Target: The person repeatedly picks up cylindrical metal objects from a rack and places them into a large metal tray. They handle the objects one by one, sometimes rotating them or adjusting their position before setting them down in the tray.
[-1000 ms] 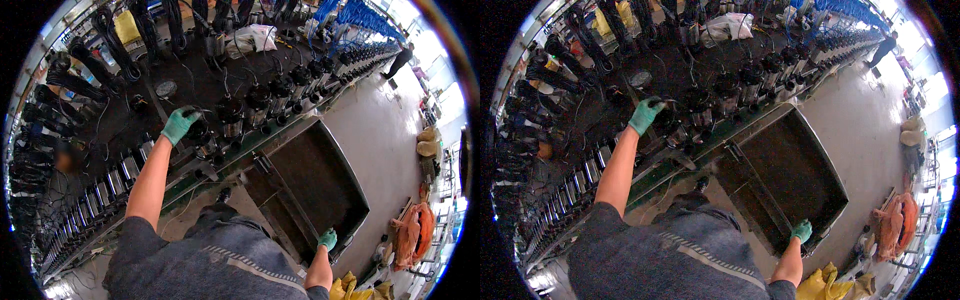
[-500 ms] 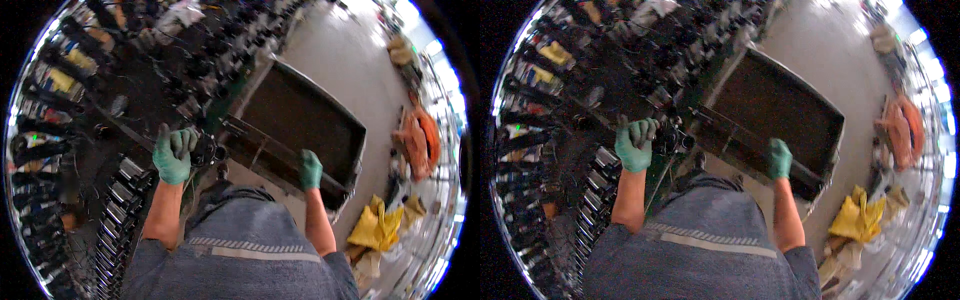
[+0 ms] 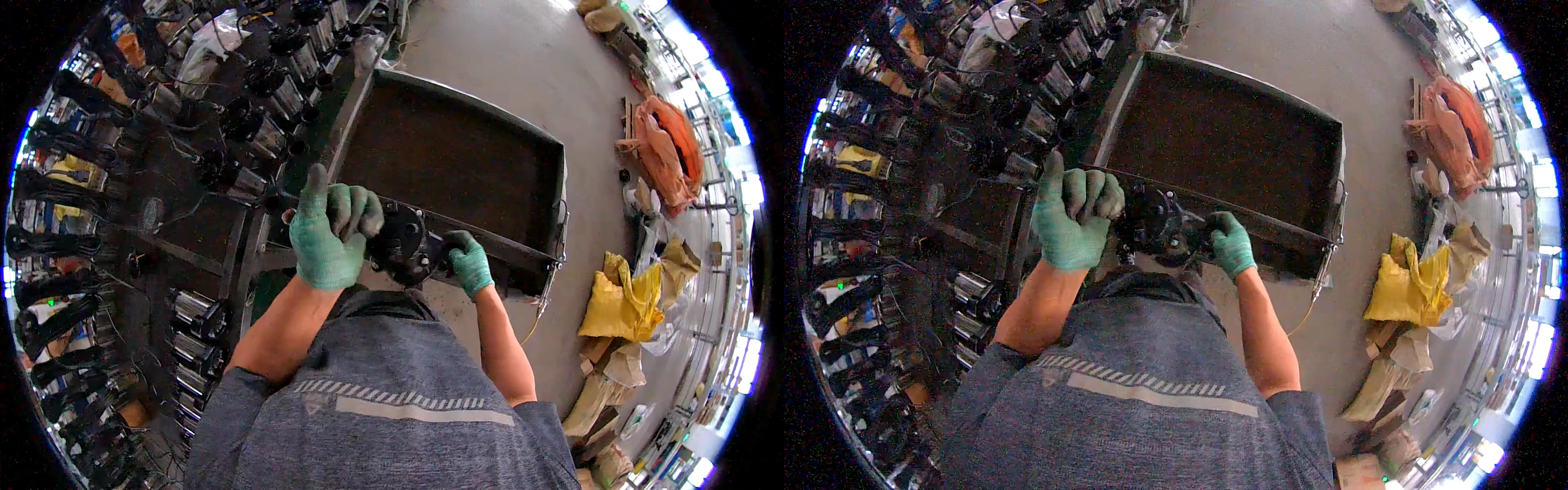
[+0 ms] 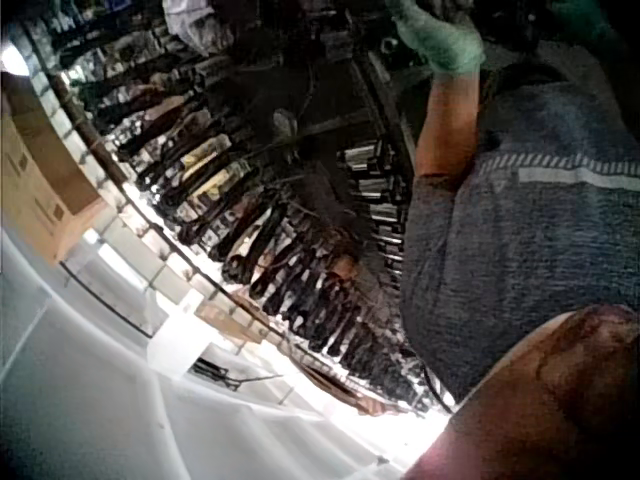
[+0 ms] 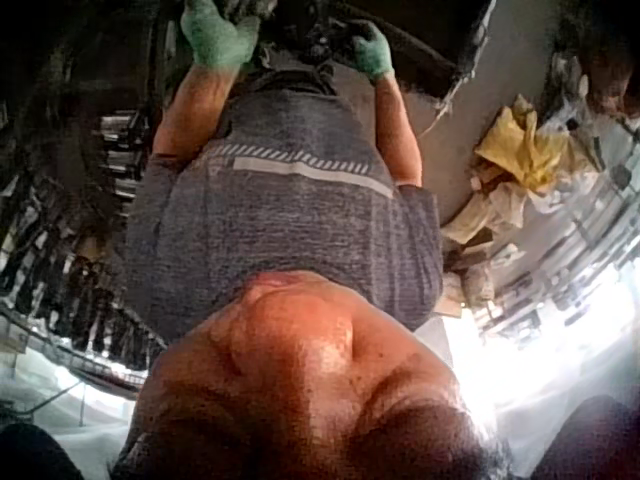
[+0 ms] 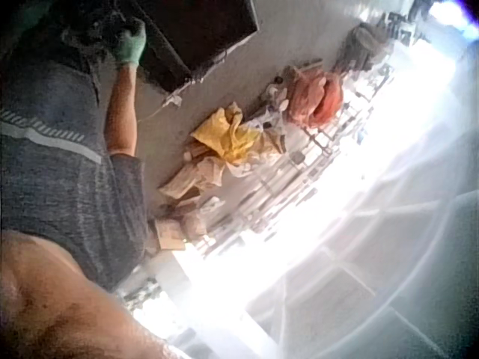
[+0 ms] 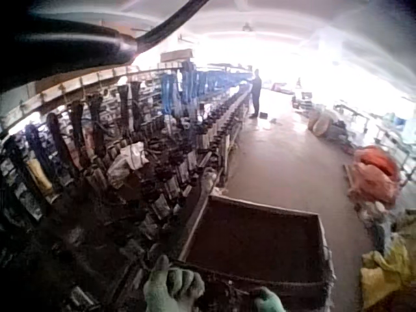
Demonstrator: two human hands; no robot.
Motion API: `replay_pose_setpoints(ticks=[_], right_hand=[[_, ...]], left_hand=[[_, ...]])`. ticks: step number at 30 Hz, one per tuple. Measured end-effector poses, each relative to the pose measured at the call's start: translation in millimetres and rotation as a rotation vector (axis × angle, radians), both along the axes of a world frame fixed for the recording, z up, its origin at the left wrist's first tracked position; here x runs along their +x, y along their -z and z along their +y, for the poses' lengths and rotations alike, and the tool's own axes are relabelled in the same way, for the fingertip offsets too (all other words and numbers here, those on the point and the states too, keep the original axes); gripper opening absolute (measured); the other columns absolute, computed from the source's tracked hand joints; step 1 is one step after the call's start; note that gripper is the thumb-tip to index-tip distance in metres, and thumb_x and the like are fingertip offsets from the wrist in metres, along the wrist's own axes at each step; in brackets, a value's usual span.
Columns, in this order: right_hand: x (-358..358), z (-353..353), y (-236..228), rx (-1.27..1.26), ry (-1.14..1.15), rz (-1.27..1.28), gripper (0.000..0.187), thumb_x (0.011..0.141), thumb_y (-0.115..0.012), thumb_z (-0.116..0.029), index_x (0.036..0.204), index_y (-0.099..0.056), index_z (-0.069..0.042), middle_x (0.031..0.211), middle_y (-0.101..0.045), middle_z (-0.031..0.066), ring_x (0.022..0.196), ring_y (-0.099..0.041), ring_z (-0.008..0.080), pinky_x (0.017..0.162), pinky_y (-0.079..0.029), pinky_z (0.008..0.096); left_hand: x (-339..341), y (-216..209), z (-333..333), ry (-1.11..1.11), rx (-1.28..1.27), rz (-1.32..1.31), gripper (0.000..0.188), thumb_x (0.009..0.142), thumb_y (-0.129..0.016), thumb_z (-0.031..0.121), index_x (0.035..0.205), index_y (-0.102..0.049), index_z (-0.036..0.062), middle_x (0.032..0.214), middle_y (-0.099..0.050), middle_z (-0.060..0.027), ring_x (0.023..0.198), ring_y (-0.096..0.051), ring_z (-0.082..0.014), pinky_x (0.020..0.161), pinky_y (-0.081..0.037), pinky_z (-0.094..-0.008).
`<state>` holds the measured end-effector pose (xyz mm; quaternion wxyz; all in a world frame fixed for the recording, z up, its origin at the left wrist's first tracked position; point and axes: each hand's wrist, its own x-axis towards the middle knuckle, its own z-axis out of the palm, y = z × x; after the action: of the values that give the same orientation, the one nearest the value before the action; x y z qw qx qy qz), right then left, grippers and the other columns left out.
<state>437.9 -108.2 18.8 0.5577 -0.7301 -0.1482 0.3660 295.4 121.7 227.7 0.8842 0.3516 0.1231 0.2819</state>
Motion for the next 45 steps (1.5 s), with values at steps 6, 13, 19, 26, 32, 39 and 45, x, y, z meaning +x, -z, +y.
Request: replay_pose_setpoints(ticks=[6, 13, 19, 26, 32, 39, 45], right_hand=[[17.6, -27.0, -21.3, -0.176, -0.007, -0.678, 0.035, 0.08, -0.052, 0.008, 0.109, -0.069, -0.001, 0.107, -0.069, 0.0145, 0.096, -0.067, 0.0298, 0.086, -0.056, 0.037], [6.8, -27.3, -43.5, -0.368, -0.088, -0.752, 0.019, 0.088, -0.061, -0.007, 0.102, -0.072, -0.011, 0.116, -0.069, 0.011, 0.097, -0.069, 0.0378, 0.081, -0.056, 0.0445], [-9.9, 13.6, -58.4, -0.483, -0.159, -0.932, 0.011, 0.091, -0.064, -0.019, 0.1, -0.068, -0.014, 0.114, -0.067, 0.0102, 0.089, -0.07, 0.038, 0.074, -0.056, 0.0488], [-21.2, 38.3, -69.3, -0.632, -0.252, -0.989, 0.014, 0.092, -0.063, -0.022, 0.1, -0.063, -0.011, 0.116, -0.066, 0.0126, 0.086, -0.069, 0.0439, 0.069, -0.055, 0.0545], [-25.8, 32.3, -64.9, -0.582, -0.175, -1.003, 0.019, 0.09, -0.065, -0.02, 0.107, -0.069, -0.013, 0.122, -0.067, 0.0117, 0.089, -0.069, 0.0408, 0.07, -0.056, 0.0499], [-27.7, 31.7, -58.3, -0.508, -0.149, -1.059, 0.014, 0.09, -0.064, -0.013, 0.103, -0.069, -0.011, 0.109, -0.066, 0.0111, 0.09, -0.068, 0.0384, 0.073, -0.054, 0.047], [-31.8, 38.0, -65.4, -0.617, -0.202, -1.021, 0.01, 0.086, -0.067, -0.012, 0.096, -0.069, -0.011, 0.104, -0.064, 0.0103, 0.089, -0.068, 0.0374, 0.074, -0.053, 0.0469]], left_hand=[[-0.5, 94.1, 21.8, -0.093, -0.043, 0.233, 0.066, 0.11, -0.042, 0.051, 0.055, -0.03, 0.0158, 0.055, -0.029, -0.0021, 0.061, -0.041, -0.0209, 0.064, -0.038, -0.0376], [3.6, 202.9, 51.9, -0.232, -0.009, 0.457, 0.066, 0.109, -0.044, 0.053, 0.055, -0.036, 0.0146, 0.056, -0.033, -0.0026, 0.055, -0.038, -0.0195, 0.068, -0.047, -0.0393], [-22.6, 294.2, 91.9, -0.174, 0.216, 0.916, 0.069, 0.104, -0.048, 0.062, 0.073, -0.066, 0.0031, 0.068, -0.063, -0.0108, 0.063, -0.058, -0.0241, 0.072, -0.052, -0.0399], [-82.0, 261.6, 97.8, 0.094, 0.277, 1.058, 0.061, 0.102, -0.055, 0.057, 0.105, -0.074, -0.0006, 0.091, -0.074, -0.0157, 0.088, -0.067, -0.0259, 0.085, -0.052, -0.0424], [-175.5, 163.8, 162.1, -0.365, 0.737, 1.153, 0.04, 0.102, -0.064, 0.038, 0.1, -0.075, -0.001, 0.09, -0.074, -0.0135, 0.081, -0.065, -0.0251, 0.079, -0.053, -0.042], [-306.1, 19.0, 362.4, -1.348, 0.943, 1.162, 0.047, 0.098, -0.07, 0.024, 0.137, -0.057, 0.0032, 0.131, -0.064, -0.0186, 0.113, -0.064, -0.0293, 0.103, -0.048, -0.0407], [-354.7, -36.6, 493.8, -1.135, 0.734, 1.654, 0.091, 0.079, -0.086, 0.049, 0.14, -0.052, -0.0099, 0.131, -0.066, -0.0271, 0.122, -0.063, -0.042, 0.101, -0.049, -0.0416]])
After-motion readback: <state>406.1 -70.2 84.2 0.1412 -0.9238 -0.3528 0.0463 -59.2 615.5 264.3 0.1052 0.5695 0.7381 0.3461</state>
